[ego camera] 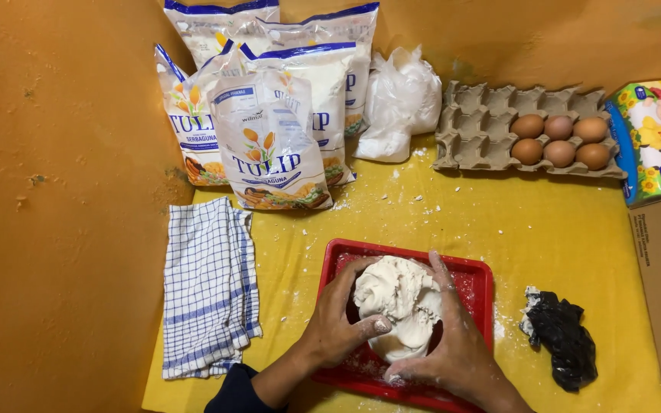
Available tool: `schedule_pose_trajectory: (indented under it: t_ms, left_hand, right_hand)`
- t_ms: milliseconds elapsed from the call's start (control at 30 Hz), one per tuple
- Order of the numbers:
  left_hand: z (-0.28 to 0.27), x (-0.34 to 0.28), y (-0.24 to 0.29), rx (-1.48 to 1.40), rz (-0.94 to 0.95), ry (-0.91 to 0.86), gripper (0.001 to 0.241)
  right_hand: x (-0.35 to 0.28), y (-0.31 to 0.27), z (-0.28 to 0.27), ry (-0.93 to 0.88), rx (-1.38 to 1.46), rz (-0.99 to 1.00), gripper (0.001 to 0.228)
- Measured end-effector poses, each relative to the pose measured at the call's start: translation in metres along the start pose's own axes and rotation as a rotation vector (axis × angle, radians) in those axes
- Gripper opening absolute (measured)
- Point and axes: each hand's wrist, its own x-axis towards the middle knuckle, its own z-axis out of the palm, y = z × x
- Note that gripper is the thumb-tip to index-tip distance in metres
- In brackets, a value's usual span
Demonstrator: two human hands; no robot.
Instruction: The person is kneading a ball of white dough in a red plastic tray on a yellow table surface.
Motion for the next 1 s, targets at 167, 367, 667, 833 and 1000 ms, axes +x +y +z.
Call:
schedule_pose_trajectory:
  t_ms: [167, 367, 667, 833, 1000]
  left_hand:
    - [0.005, 0.003, 0.003, 0.061, -0.036, 0.030, 0.084]
    - [-0.006, 0.001, -0.001, -0.080, 0.018, -0.109, 0.077]
    - [-0.017, 0.001, -0.009, -0.320, 0.061, -0.214, 0.063]
    - [-0.019, 0.002, -0.017, -0.295, 0.122, -0.232, 0.059]
    - [-0.012, 0.000, -0.029, -0.325, 0.200, -0.217, 0.054]
  right_hand:
    - [0.000, 0.010, 0.004, 0.013, -0.001, -0.104, 0.147]
    - [0.007, 0.030, 0.000, 0.045, -0.032, -0.186, 0.126]
    - [0.004, 0.020, -0.011, -0.005, 0.463, 0.054, 0.071]
    - [0.012, 0.042, -0.003, 0.071, 0.542, -0.115, 0.038]
    - [0.012, 0.043, -0.002, 0.098, 0.314, -0.149, 0.042]
